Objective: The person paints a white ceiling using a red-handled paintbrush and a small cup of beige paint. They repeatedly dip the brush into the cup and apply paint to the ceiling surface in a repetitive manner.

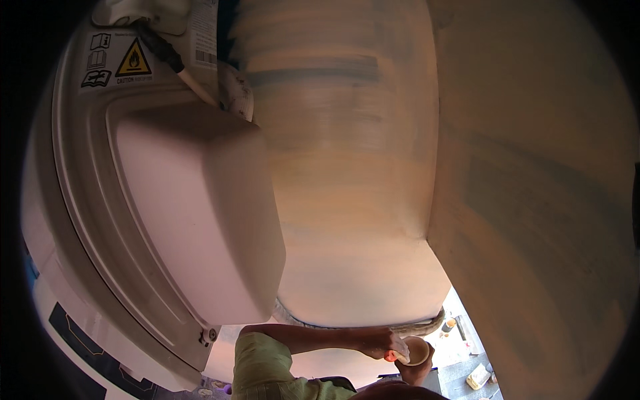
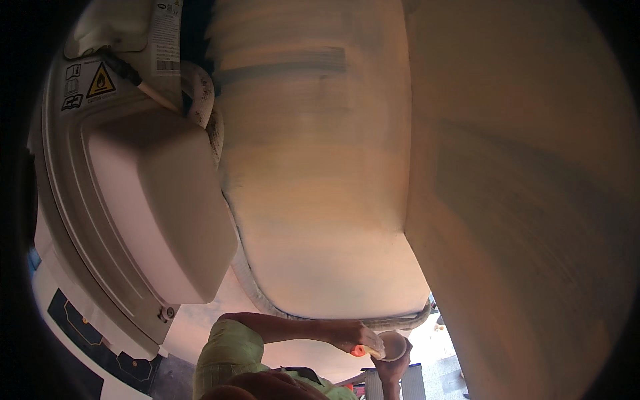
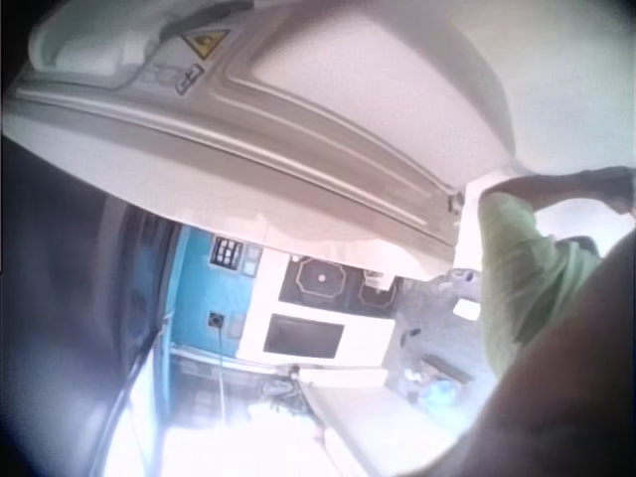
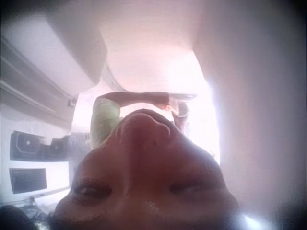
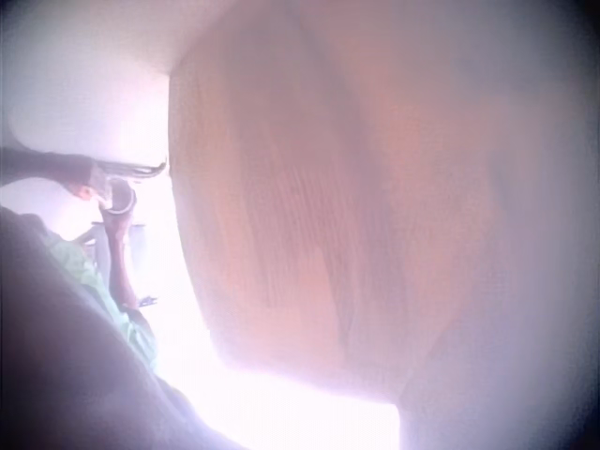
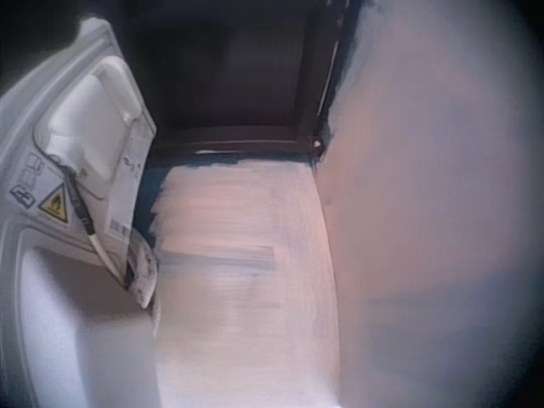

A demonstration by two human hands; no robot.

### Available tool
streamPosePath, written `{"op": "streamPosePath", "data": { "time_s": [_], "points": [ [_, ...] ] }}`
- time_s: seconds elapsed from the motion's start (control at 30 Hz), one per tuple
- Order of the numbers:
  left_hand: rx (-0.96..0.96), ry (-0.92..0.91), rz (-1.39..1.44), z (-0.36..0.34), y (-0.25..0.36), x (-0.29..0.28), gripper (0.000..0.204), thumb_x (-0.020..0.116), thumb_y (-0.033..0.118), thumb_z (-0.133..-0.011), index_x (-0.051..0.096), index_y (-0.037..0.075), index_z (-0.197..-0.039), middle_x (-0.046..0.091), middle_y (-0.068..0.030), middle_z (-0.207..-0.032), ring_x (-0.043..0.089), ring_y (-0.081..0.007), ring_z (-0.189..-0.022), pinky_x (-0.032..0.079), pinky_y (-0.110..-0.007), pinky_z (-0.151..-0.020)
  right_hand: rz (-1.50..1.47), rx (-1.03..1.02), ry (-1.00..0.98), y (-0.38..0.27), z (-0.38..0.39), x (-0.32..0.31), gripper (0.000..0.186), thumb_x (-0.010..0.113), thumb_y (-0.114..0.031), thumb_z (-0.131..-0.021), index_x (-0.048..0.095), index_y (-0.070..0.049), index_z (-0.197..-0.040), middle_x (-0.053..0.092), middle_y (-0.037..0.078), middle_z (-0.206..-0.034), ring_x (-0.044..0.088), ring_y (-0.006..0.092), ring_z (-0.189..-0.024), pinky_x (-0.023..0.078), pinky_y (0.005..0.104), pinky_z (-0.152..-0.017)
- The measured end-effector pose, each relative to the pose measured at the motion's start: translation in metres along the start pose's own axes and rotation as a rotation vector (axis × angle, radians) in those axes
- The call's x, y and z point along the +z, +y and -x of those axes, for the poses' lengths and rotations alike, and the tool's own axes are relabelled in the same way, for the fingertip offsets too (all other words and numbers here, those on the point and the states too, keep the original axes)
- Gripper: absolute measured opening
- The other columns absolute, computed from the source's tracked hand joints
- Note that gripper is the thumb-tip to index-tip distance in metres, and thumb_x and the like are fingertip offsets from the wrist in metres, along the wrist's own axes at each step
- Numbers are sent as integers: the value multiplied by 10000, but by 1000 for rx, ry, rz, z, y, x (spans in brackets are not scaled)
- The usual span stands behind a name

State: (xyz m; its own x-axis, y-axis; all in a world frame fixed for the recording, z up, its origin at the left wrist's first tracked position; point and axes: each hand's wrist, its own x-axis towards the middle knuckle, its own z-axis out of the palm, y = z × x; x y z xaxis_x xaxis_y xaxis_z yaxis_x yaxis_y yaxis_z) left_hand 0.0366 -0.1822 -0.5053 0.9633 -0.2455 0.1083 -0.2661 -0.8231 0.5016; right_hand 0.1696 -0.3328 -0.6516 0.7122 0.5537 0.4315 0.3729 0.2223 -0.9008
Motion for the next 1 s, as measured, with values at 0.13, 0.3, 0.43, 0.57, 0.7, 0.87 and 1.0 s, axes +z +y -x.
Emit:
{"op": "streamPosePath", "data": {
  "time_s": [0.13,0.3,0.43,0.57,0.7,0.87,1.0],
  "points": [
    [46,109,-46,5,6,-6,410,659,74,-899,659,75,-1309,679,-133,-1310,674,-323,-1154,550,-404,-983,106,-140,-44,-3,-8,5,835,988,-244,-546,563,-48,-1238,676,130,-1139,690,333,-1038,554,433,-919],
    [145,142,-125,-2,-5,-2,400,674,56,-887,666,60,-1287,706,-135,-1239,691,-326,-1098,562,-391,-938,57,-100,-54,-8,-12,1,826,984,-216,-547,564,-50,-1239,662,132,-1163,677,321,-1050,546,432,-931],
    [163,63,-103,-9,2,-9,394,688,54,-867,671,61,-1261,705,-133,-1217,693,-326,-1072,563,-402,-912,38,-77,-35,-15,-14,-5,846,988,-224,-558,544,-42,-1255,667,138,-1161,682,321,-1051,547,431,-931],
    [168,61,-89,-17,5,-18,390,694,62,-856,669,55,-1245,706,-137,-1183,692,-330,-1051,564,-406,-896,98,-116,-33,-4,-18,-8,875,990,-225,-567,509,-49,-1277,682,150,-1141,698,313,-1032,562,426,-908],
    [193,138,-97,-15,7,-11,348,676,78,-876,676,48,-1222,706,-131,-1191,690,-328,-1064,563,-395,-906,109,-161,-23,-8,-20,-7,872,977,-206,-578,499,-57,-1292,687,152,-1134,701,308,-1030,566,428,-906],
    [188,-5,-83,-14,10,-18,405,657,115,-897,646,54,-1297,684,-147,-1269,666,-314,-1174,549,-406,-991,48,-72,-45,-21,-17,-11,906,1001,-221,-551,505,-25,-1283,677,154,-1161,687,315,-1058,548,431,-940],
    [66,-1,-60,-12,20,-21,374,659,126,-898,654,57,-1266,691,-142,-1237,679,-305,-1135,547,-403,-965,51,-52,-57,-15,-17,-11,900,999,-210,-555,501,-25,-1282,680,161,-1156,686,325,-1064,546,433,-945]
  ]
}}
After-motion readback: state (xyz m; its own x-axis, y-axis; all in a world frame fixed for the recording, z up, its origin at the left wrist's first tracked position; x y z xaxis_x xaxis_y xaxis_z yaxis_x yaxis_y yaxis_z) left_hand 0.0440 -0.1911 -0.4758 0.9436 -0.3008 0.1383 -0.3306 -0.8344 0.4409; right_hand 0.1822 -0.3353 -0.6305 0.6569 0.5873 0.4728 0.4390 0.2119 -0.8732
